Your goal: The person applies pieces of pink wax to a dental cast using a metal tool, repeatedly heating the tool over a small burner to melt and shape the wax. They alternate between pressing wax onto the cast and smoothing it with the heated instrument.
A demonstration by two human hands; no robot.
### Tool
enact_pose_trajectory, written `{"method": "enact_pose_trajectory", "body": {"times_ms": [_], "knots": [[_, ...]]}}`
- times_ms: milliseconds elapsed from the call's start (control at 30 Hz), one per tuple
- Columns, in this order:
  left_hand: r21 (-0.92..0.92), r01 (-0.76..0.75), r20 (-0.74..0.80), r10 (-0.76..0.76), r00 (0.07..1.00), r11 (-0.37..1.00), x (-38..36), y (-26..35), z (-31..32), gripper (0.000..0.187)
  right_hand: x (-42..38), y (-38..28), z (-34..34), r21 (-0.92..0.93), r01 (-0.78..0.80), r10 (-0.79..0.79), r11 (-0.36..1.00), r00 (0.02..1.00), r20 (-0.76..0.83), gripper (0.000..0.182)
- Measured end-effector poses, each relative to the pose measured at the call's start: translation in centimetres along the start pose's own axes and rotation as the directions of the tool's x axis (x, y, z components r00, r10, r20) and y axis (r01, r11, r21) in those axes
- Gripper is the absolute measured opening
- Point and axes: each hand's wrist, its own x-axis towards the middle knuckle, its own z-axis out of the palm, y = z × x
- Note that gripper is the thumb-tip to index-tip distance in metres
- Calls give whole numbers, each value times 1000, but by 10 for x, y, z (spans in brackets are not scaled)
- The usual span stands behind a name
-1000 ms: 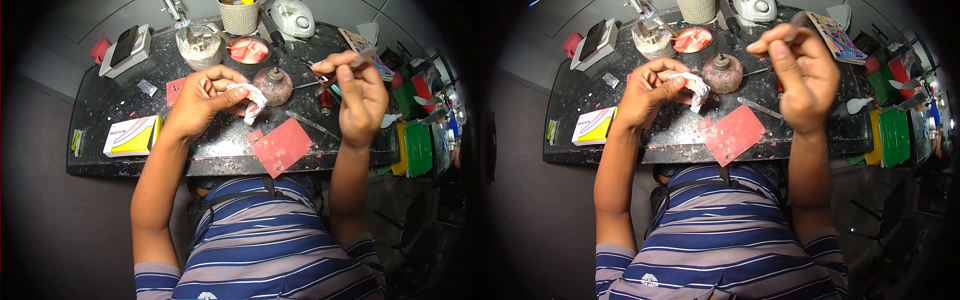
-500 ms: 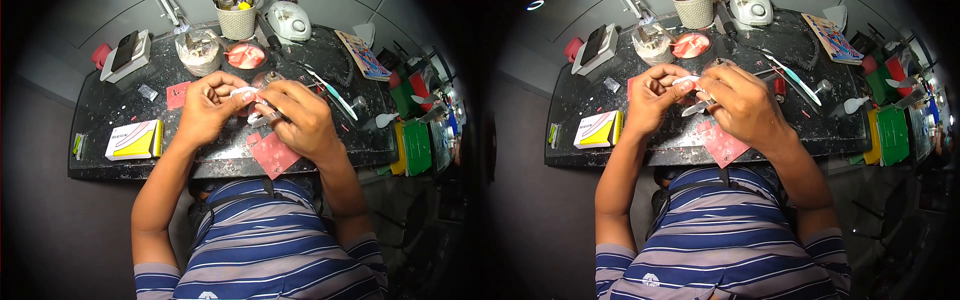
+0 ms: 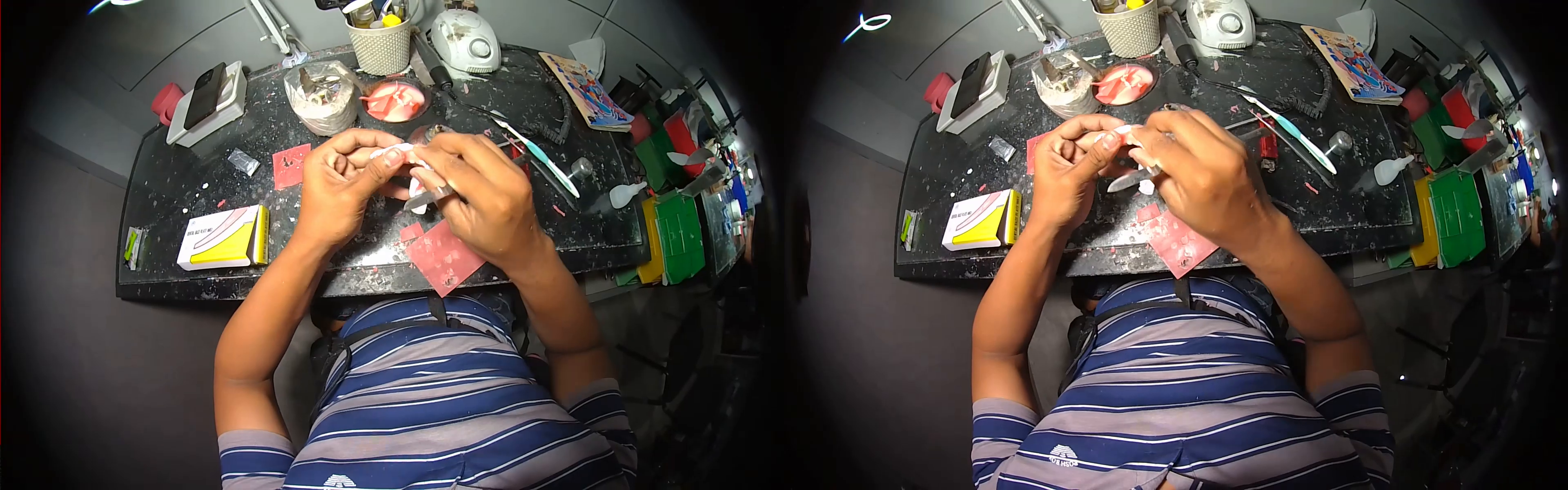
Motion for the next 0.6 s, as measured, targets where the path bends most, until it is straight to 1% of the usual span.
{"method": "enact_pose_trajectory", "body": {"times_ms": [33, 67, 100, 133, 200, 233, 267, 333, 367, 400, 433, 467, 500, 567, 600], "knots": [[4, 2, 8, -2, 1000, 1000, 1, 0, 0, 22, 0, -1, -4, -5, -4, 4, 1000, 1000, -7, 24], [-25, -3, 13, 4, 1000, 1000, 1, -2, -2, 24, 2, -3, -10, 137, -143, 140, 980, 990, 31, 27], [-53, -10, 17, 11, 1000, 999, 2, -3, -3, 25, 4, -4, -18, 271, -277, 264, 922, 961, 87, 29], [-51, -11, 21, 12, 1000, 999, 4, -2, -4, 25, 7, 0, -28, 207, -276, 263, 939, 961, 86, 28], [-136, -26, 68, 35, 997, 990, 4, -1, -8, 28, 4, 21, -33, 257, -245, 265, 935, 963, -44, 24], [-137, -15, 91, 28, 995, 991, 4, -1, -13, 31, 5, 29, -35, 216, -228, 251, 950, 964, -88, 23], [-132, -13, 92, 25, 995, 991, 4, 0, -14, 31, 4, 33, -35, 191, -248, 277, 950, 950, -143, 22], [-170, -10, 146, 35, 989, 985, 6, 2, -17, 36, 6, 31, -43, 67, -246, 254, 967, 949, -187, 25], [-203, -14, 161, 48, 986, 979, 6, 0, -18, 33, 5, 38, -44, 139, -222, 249, 965, 945, -215, 25], [-196, -13, 162, 46, 986, 980, 6, 0, -18, 33, 5, 49, -42, 87, -174, 191, 981, 946, -262, 25], [-205, -12, 173, 49, 984, 979, 6, -1, -18, 31, -1, 50, -42, 275, -272, 342, 922, 905, -252, 24], [-214, -11, 184, 51, 982, 977, 6, -1, -18, 30, -6, 49, -42, 452, -352, 482, 820, 850, -213, 24], [-210, -11, 185, 51, 981, 978, 6, -1, -19, 30, -6, 48, -42, 455, -350, 483, 819, 849, -216, 24], [-203, -12, 190, 51, 980, 979, 7, -1, -20, 29, -6, 47, -40, 661, -355, 591, 661, 790, -167, 21], [-202, -9, 192, 49, 980, 979, 7, -1, -21, 29, -6, 47, -41, 662, -355, 592, 660, 788, -168, 21]]}}
